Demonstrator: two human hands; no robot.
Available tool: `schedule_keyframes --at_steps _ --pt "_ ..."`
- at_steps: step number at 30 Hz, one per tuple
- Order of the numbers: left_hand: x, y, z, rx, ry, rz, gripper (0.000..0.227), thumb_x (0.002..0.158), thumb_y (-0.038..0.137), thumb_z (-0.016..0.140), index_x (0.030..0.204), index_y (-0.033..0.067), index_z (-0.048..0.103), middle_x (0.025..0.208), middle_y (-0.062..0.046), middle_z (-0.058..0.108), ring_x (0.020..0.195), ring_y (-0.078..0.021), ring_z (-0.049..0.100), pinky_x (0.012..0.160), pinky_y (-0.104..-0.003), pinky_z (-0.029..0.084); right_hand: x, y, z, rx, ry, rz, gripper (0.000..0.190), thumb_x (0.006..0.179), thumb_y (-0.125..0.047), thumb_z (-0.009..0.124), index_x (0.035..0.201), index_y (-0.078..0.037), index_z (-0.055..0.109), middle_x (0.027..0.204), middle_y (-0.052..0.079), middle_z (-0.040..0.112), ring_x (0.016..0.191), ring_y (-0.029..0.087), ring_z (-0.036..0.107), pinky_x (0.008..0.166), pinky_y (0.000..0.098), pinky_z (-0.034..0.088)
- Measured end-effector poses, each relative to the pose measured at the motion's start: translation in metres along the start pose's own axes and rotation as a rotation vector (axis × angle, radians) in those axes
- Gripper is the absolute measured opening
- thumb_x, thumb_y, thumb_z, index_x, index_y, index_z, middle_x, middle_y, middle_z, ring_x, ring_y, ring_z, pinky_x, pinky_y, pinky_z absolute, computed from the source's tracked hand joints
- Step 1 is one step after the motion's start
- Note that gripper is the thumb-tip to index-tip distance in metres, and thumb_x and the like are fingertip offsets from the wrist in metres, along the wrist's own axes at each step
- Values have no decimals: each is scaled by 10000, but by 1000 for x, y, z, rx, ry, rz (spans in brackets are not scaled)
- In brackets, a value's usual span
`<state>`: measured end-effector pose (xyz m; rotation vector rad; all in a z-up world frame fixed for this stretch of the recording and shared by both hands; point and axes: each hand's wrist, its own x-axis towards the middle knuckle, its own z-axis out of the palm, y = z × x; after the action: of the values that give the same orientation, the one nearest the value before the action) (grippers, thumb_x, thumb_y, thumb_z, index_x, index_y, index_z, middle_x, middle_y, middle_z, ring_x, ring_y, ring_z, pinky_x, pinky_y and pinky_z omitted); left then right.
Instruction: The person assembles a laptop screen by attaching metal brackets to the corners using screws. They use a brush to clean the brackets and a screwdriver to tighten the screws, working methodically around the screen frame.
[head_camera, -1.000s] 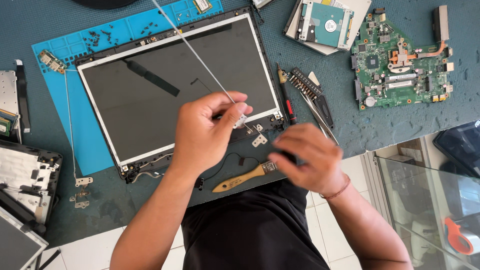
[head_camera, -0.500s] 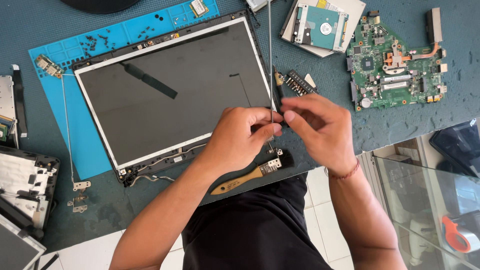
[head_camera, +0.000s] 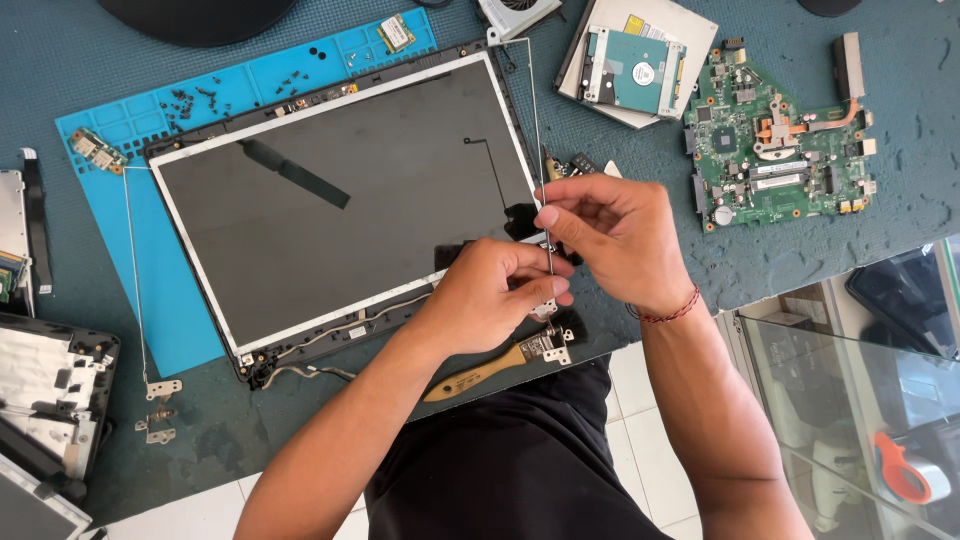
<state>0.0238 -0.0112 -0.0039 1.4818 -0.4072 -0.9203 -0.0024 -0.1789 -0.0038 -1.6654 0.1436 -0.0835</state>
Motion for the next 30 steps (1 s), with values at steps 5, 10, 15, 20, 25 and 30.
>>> schedule_keyframes --at_steps 5,10,15,20,25,30 --pt "0 -11 -1 -68 -3 -8 202 848 91 645 1029 14 690 793 -122 731 703 -143 682 611 -263 600 1 8 -1 36 -33 12 160 854 21 672 996 91 645 765 149 655 635 138 630 508 223 546" --pt "-2 -14 -2 -151 26 -14 217 843 74 655 1041 -11 684 805 -160 725 697 -168 686 595 -275 617 3 10 -2 33 -50 16 172 855 38 658 1009 111 635 764 180 654 614 163 637 499 245 554" --pt "-1 -21 -2 -197 65 8 210 862 76 640 1036 -32 685 787 -175 720 675 -184 694 561 -285 625 7 10 1 25 -49 4 153 865 39 646 1002 101 624 740 171 649 571 160 645 445 232 536" --pt "-2 -20 0 -228 105 -12 220 855 78 646 1041 -35 681 799 -170 723 682 -177 700 593 -281 627 6 3 3 9 -97 69 261 850 32 663 1096 102 607 760 182 669 603 152 641 525 257 569" --pt "-1 -16 1 -266 106 -18 256 870 109 644 1076 -40 670 838 -184 723 721 -186 700 618 -305 629 10 -1 -3 -14 -82 69 255 843 32 680 1089 80 628 770 192 683 614 162 660 522 258 577" --pt "-4 -7 -1 -262 111 -25 247 840 70 652 1060 -42 675 851 -208 720 734 -213 703 666 -321 632 19 2 -12 47 67 70 225 872 45 674 1081 112 623 811 246 669 638 213 679 544 291 611"
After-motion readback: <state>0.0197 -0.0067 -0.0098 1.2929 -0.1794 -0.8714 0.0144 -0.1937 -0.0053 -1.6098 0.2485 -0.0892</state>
